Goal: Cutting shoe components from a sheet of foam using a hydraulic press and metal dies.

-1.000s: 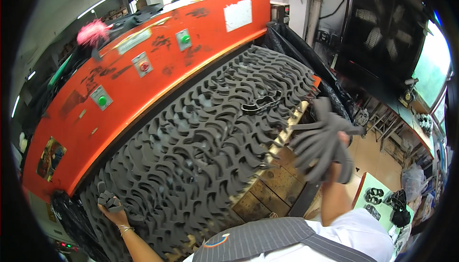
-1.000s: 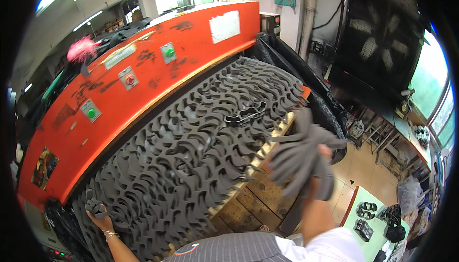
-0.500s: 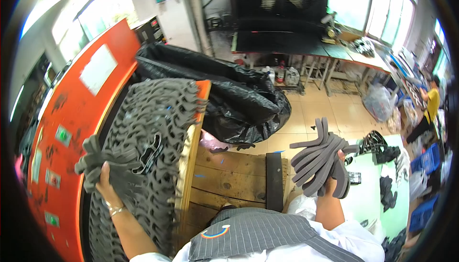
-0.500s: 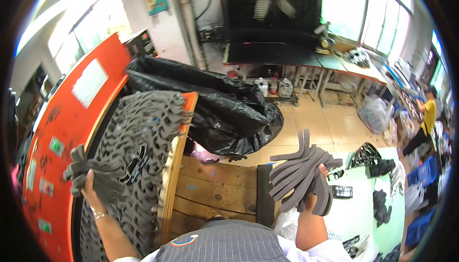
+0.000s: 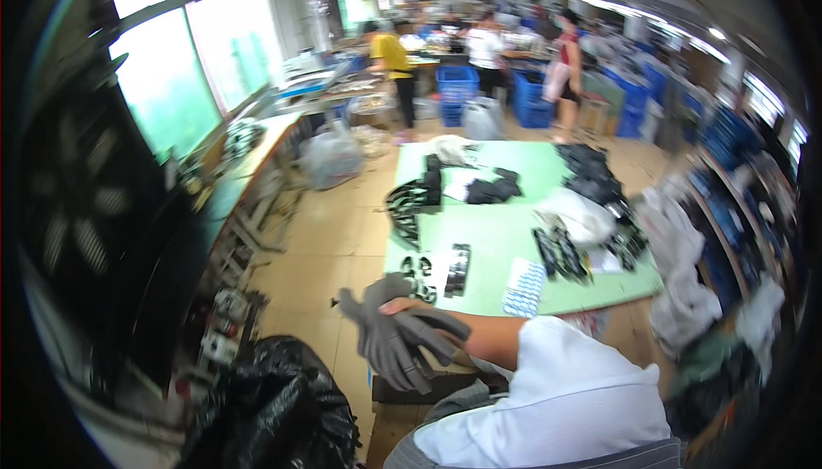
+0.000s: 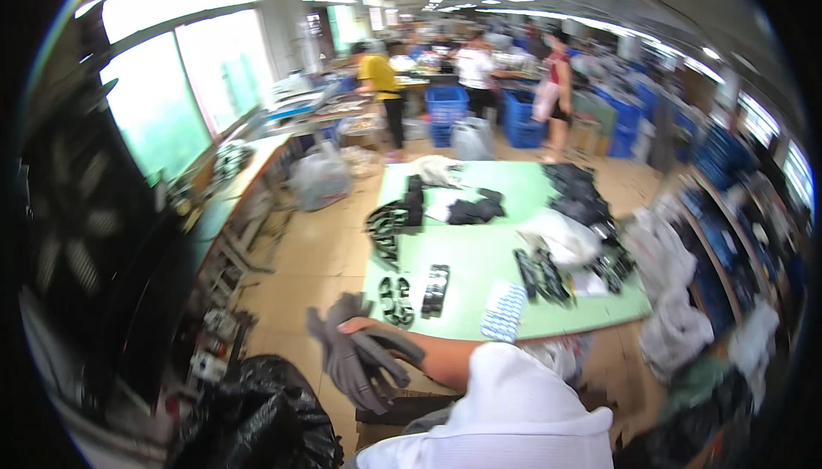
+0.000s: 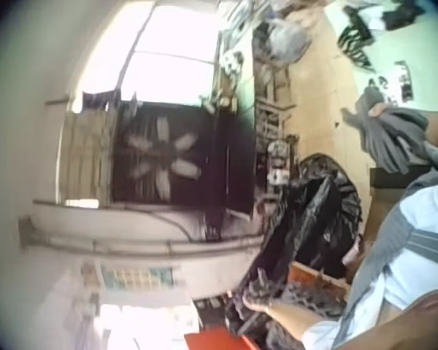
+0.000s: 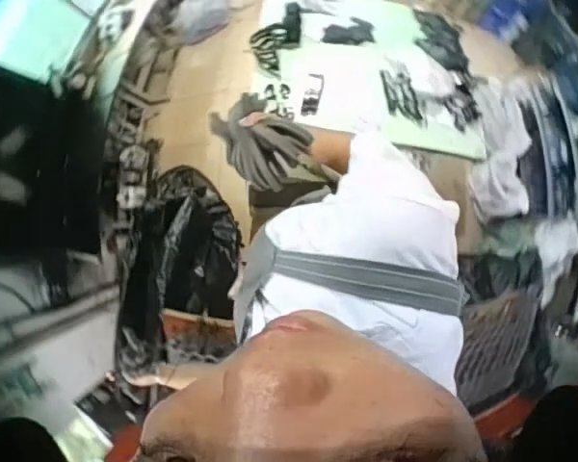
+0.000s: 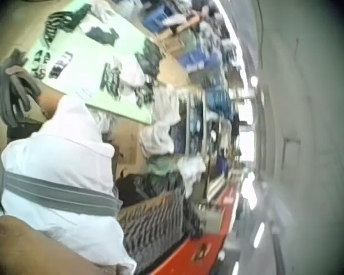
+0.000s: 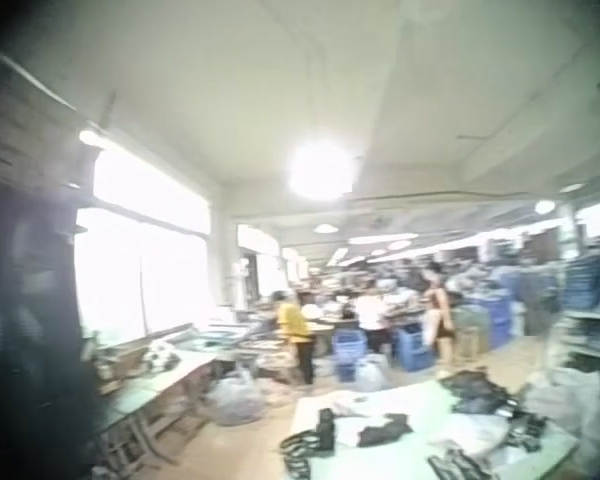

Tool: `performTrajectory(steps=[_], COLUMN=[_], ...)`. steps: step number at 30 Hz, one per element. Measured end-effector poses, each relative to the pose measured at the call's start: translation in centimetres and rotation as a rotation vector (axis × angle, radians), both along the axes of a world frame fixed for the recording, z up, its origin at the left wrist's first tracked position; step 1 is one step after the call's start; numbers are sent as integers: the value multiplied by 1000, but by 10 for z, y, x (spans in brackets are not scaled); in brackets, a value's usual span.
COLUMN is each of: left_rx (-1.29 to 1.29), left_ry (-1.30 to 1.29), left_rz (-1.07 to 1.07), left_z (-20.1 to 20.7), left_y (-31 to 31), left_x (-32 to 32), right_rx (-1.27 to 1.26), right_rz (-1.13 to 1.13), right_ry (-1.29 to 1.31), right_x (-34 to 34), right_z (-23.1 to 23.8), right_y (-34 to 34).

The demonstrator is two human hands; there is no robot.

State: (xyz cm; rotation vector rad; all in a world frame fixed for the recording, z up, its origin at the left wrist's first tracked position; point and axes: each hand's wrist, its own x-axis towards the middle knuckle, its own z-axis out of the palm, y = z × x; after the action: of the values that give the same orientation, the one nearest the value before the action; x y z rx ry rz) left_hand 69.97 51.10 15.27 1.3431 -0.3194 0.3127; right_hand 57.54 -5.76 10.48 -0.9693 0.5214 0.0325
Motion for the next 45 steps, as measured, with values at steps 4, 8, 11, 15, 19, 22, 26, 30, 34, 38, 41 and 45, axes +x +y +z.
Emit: performTrajectory(steps=[4,8,11,15,19,22,26,30,34,38,41,45], left_rx=[223,438,509,393,346,818,991,1225,1144,1108,884,765], left_ry=[192,452,740,1271,1650,1734,1610,1602,1415,1002,806,673], left_rz=[-164,-111,194,694,611,124,75,110,175,365,604,906], left_z=[0,-13,-65,-134,-85,-141,-181,-205,-128,-77,-25,-66], left_y=[-126,-193,-18,265,201,211,193,173,145,99,62,7], left_x=[50,46,51,-155,-159,-165,-137,-111,-95,-91,-136,-169], right_rx=[65,142,203,228,660,353,-185,-137,-1352,-1269,-1142,-1363], right_rz=[-49,130,552,1063,1415,1761,2057,2313,2641,2481,2405,2102], right_ry=[15,89,178,99,91,309,357,204,76,-197,-446,-798], right_x=[-11,33,121,207,234,231,224,217,195,240,225,296], right_z=[2,-6,-16,-37,-84,-55,-35,-57,-105,-171,-164,-202], right_y=[26,74,154,305,443,540,650,712,793,822,837,909])
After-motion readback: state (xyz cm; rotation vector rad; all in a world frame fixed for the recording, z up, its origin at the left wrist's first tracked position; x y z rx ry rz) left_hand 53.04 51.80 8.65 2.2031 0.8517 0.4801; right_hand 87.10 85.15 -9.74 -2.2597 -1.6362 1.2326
